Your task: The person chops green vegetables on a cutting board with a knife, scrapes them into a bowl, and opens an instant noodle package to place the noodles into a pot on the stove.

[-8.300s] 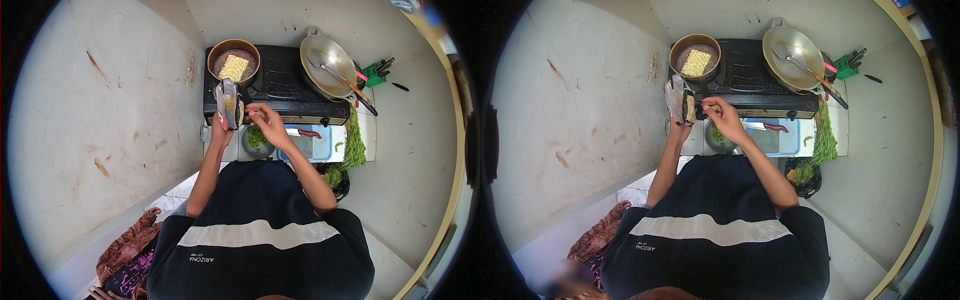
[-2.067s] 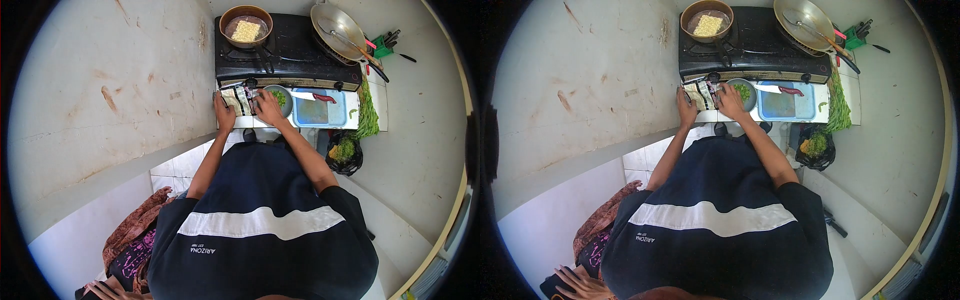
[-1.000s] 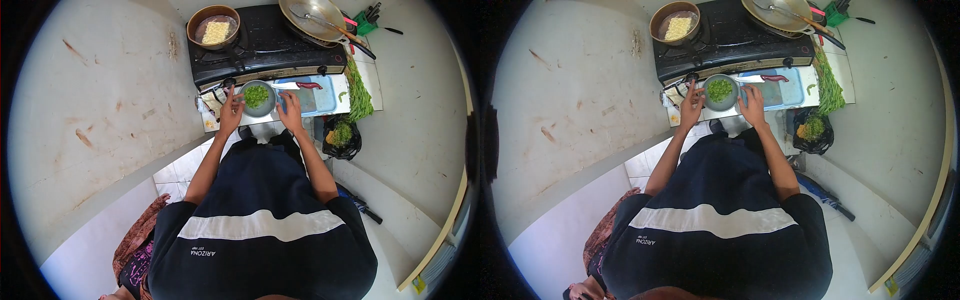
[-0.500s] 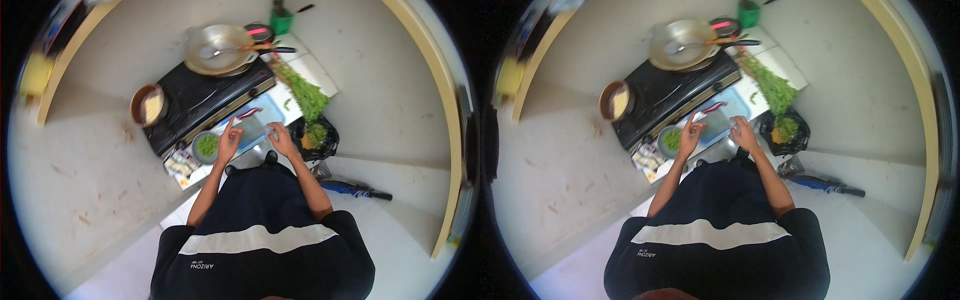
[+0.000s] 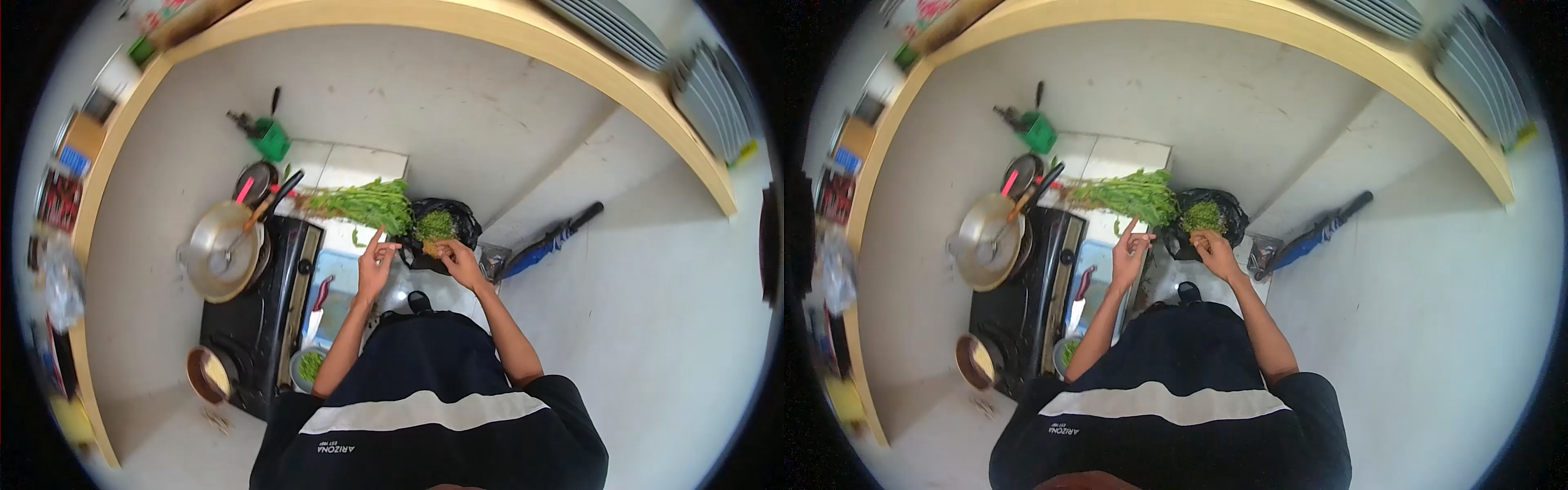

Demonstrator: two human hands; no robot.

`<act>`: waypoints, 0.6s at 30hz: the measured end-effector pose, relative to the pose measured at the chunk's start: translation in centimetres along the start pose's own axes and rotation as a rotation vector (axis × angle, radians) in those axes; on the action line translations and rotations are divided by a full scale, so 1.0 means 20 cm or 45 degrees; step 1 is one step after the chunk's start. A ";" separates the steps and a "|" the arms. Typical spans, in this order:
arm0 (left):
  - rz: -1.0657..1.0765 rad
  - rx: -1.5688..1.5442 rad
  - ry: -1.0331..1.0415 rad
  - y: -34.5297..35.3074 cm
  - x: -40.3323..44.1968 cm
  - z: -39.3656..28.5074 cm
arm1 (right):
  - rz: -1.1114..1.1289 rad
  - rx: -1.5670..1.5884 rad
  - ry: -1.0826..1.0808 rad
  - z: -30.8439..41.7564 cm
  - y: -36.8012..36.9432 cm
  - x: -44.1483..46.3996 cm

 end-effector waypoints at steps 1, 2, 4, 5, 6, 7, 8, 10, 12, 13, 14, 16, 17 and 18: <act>0.057 -0.003 0.018 0.03 0.03 -0.02 | -0.034 -0.001 0.031 -0.01 -0.01 -0.03; 0.106 -0.005 0.011 0.05 0.04 -0.03 | -0.068 0.011 0.108 -0.05 0.00 -0.05; 0.209 -0.066 -0.033 0.08 0.06 -0.05 | -0.167 0.065 0.101 -0.10 0.04 -0.13; 0.246 -0.105 -0.056 0.08 0.06 -0.06 | -0.204 0.099 0.074 -0.11 0.06 -0.18; 0.289 -0.101 -0.082 0.08 0.05 -0.07 | -0.259 0.087 0.023 -0.12 0.10 -0.23; 0.328 -0.101 -0.112 0.07 0.04 -0.06 | -0.246 0.044 0.179 -0.10 0.12 -0.29; 0.361 -0.114 -0.118 0.06 0.03 -0.04 | -0.249 0.092 0.208 -0.07 0.15 -0.34; 0.396 -0.121 -0.148 0.05 0.02 0.02 | -0.282 0.125 0.255 -0.03 0.16 -0.43; 0.417 -0.139 -0.180 0.06 0.00 0.05 | -0.257 0.162 0.321 0.01 0.17 -0.50; 0.412 -0.168 -0.194 0.06 -0.01 0.04 | -0.278 0.161 0.332 0.02 0.16 -0.53; 0.431 -0.170 -0.188 0.07 -0.01 0.04 | -0.312 0.159 0.350 0.03 0.14 -0.55; 0.458 -0.217 -0.175 0.10 -0.02 0.02 | -0.357 0.162 0.360 0.07 0.11 -0.56; 0.467 -0.216 -0.164 0.11 -0.01 0.01 | -0.386 0.137 0.350 0.09 0.09 -0.56; 0.497 -0.198 -0.165 0.12 -0.01 -0.02 | -0.411 0.111 0.340 0.11 0.07 -0.56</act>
Point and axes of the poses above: each hand's wrist, its own x-axis towards the middle knuckle, its own y-axis out of the palm, z = x × y, the point moved 4 cm from there along x, towards the middle knuckle, and after that the axes turned 3 degrees about y, right-handed, at the moved point
